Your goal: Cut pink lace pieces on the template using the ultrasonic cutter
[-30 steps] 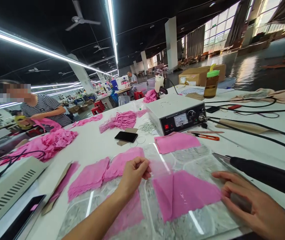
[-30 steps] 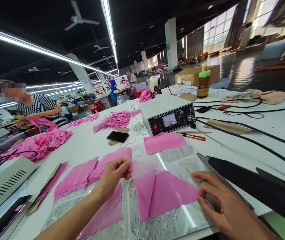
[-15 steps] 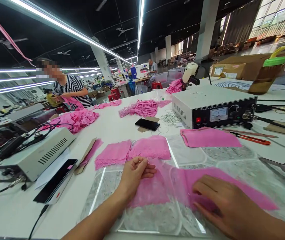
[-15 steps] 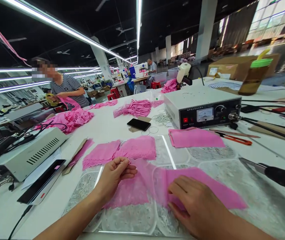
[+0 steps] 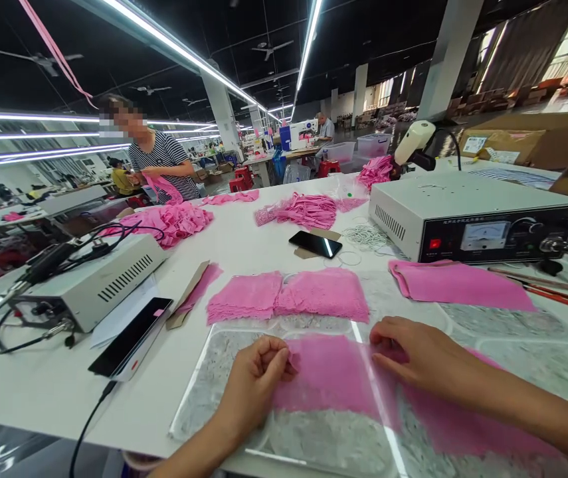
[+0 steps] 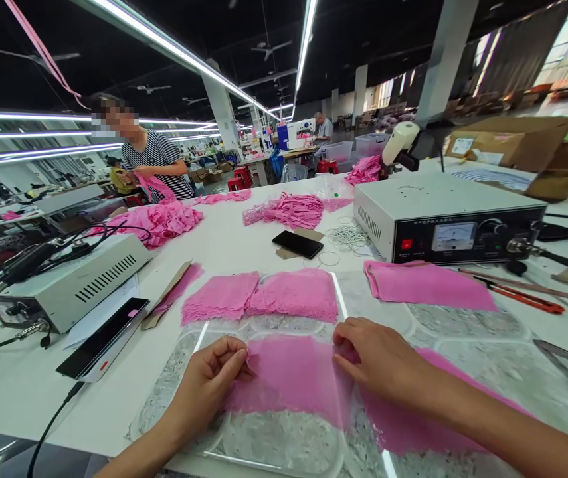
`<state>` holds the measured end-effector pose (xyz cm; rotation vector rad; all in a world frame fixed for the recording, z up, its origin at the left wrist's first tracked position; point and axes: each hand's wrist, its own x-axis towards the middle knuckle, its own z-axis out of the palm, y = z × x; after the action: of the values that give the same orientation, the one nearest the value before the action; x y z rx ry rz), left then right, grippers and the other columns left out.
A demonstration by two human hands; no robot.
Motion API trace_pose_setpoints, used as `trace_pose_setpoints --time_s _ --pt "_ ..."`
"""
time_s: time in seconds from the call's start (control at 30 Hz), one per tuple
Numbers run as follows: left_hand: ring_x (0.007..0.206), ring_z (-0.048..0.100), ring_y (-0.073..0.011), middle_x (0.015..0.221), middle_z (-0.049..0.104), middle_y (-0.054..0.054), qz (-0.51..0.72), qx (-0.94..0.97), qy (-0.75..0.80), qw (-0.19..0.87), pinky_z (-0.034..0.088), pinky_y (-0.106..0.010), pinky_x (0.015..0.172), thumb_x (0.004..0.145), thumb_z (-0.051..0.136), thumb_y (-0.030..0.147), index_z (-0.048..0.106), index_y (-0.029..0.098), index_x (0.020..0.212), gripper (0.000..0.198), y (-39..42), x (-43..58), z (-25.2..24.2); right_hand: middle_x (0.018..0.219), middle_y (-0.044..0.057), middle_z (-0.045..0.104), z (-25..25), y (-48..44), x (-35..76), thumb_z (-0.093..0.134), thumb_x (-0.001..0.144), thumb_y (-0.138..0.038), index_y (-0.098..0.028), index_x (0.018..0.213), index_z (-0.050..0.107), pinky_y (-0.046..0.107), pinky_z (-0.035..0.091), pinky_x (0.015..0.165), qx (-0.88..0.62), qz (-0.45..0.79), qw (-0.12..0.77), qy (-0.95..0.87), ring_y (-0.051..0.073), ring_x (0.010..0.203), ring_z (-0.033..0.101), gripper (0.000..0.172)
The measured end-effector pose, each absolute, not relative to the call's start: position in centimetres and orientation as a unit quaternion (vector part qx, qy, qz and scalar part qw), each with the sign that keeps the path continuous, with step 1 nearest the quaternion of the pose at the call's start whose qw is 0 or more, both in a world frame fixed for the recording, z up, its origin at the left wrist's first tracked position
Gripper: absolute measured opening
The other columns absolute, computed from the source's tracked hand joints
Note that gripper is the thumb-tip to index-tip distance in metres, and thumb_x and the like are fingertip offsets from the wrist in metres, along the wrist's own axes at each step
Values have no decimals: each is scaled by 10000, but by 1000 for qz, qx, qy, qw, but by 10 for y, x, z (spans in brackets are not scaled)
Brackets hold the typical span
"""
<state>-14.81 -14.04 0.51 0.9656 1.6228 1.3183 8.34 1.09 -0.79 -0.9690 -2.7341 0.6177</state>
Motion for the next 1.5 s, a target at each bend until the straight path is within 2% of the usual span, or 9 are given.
trace_pose_setpoints --time_s 0.27,0.4,0.47,0.57,0.73,0.97,1.1,1.27,1.5 --pt "591 620 -143 642 656 -25 473 476 673 311 501 -241 597 836 568 427 617 164 751 281 -151 -156 3 710 13 588 -9 13 71 454 798 -119 -211 669 506 287 389 567 -288 213 79 -930 179 614 535 167" --pt "612 605 -138 657 657 -12 449 522 689 228 458 -232 615 841 575 329 664 181 759 191 -164 -160 0 799 36 597 2 13 65 423 828 -131 -213 717 487 307 420 646 -275 216 99 -932 199 708 556 152" --pt "690 647 -152 746 701 -23 440 546 688 186 479 -245 676 857 559 290 680 195 801 163 -173 -163 -3 812 34 600 9 12 60 425 843 -141 -213 724 472 307 415 662 -274 238 90 -928 197 719 545 147" --pt "861 686 -171 912 733 -38 416 611 670 67 516 -267 776 898 523 230 666 214 844 154 -185 -170 -11 679 -5 570 15 13 45 453 837 -140 -216 706 451 272 356 562 -279 274 54 -919 170 602 483 151" --pt "951 677 -181 1014 714 -51 332 653 679 -54 556 -300 810 915 522 187 634 234 881 126 -203 -176 -22 622 -34 572 10 17 20 488 773 -73 -205 812 539 248 319 528 -256 302 27 -918 156 579 492 148" --pt "1034 643 -229 1115 672 -87 293 650 701 4 548 -378 868 896 528 206 640 228 905 114 -210 -178 -16 708 3 610 4 23 23 503 778 -123 -198 865 574 277 359 587 -267 303 44 -914 188 637 538 135" --pt "995 634 -223 1052 668 -84 305 626 714 69 515 -399 887 900 523 179 668 203 901 147 -182 -183 -13 713 0 612 -6 24 27 483 762 -129 -204 877 573 275 384 601 -257 321 52 -910 185 646 549 164" --pt "942 627 -205 976 666 -38 285 628 716 109 483 -379 889 790 672 118 697 213 825 104 -141 -178 -11 737 4 605 -21 25 26 473 751 -157 -205 890 568 268 386 599 -243 336 72 -907 175 645 538 176" --pt "918 609 -205 925 643 -28 275 614 730 118 446 -380 862 755 726 112 711 211 747 101 -128 -168 -14 700 -10 575 -24 23 27 478 749 -174 -205 887 552 263 369 587 -233 356 69 -902 167 629 513 160"
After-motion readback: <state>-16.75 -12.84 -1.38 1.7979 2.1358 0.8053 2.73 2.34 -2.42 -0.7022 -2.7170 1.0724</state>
